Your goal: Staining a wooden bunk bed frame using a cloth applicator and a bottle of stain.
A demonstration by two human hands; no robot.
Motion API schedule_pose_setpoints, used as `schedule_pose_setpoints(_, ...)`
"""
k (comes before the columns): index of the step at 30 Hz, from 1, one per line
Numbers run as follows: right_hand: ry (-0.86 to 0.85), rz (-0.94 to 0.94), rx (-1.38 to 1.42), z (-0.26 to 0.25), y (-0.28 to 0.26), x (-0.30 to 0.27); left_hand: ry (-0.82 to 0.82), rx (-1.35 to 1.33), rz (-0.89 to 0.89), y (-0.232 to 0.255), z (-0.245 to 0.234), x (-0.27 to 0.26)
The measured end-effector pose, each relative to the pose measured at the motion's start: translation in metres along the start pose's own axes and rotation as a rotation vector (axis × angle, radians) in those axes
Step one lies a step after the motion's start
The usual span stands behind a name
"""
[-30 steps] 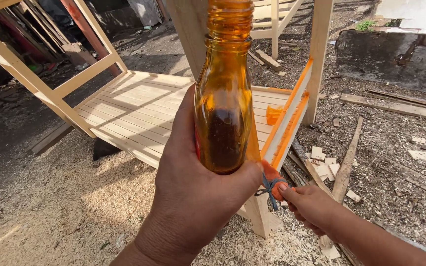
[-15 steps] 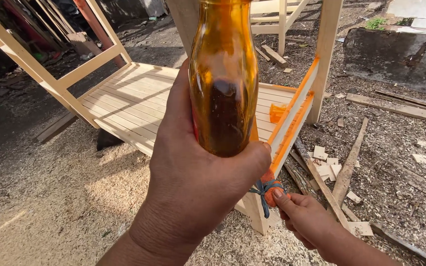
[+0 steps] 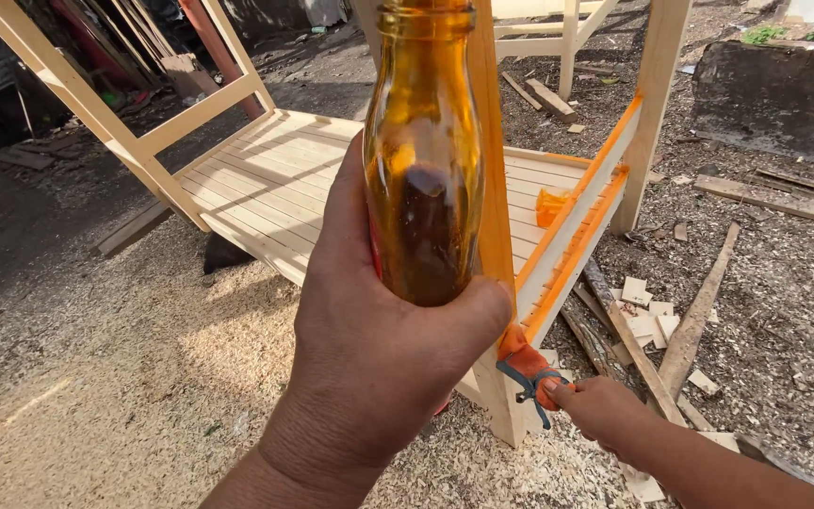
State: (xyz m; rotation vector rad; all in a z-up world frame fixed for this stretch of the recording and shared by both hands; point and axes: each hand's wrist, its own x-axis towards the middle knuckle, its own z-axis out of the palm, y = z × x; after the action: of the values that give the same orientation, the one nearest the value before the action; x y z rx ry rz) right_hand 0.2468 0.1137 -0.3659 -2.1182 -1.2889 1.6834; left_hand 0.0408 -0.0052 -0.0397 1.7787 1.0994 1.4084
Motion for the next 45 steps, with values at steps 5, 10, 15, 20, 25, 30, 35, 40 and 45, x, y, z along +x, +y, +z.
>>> schedule_pose_setpoints(5,0.101,-0.18,-0.379,-0.02,-0.022,-0.023,-0.022,0.05,-0.067,0.011,0.002,0.004)
schedule_pose_setpoints(10,0.126,-0.191,-0.19,-0.044,-0.089,-0.122,-0.023,0.031,-0.052,0.016,0.001,0.021)
schedule_pose_setpoints(15,0.127,-0.253,-0.035,-0.075,-0.133,-0.197,0.03,0.089,-0.09,0.026,0.002,0.034)
schedule_pose_setpoints(20,0.124,-0.361,0.134,-0.105,-0.173,-0.259,-0.006,-0.012,-0.007,0.039,0.002,0.043)
schedule_pose_setpoints(25,0.148,-0.536,0.201,-0.106,-0.159,-0.237,-0.003,-0.02,0.071,0.044,-0.003,0.045)
schedule_pose_setpoints(30,0.032,-0.458,0.206,-0.054,-0.087,-0.151,0.036,-0.045,0.015,0.034,-0.007,0.043)
schedule_pose_setpoints(35,0.054,-0.358,0.063,-0.029,-0.032,-0.075,0.024,0.027,0.01,0.033,-0.013,0.042)
schedule_pose_setpoints(40,0.055,-0.076,-0.275,-0.034,0.01,-0.024,0.02,0.035,0.037,0.036,-0.016,0.041)
schedule_pose_setpoints(45,0.112,-0.073,-0.197,-0.034,-0.023,-0.022,0.021,0.03,-0.006,0.036,-0.014,0.043)
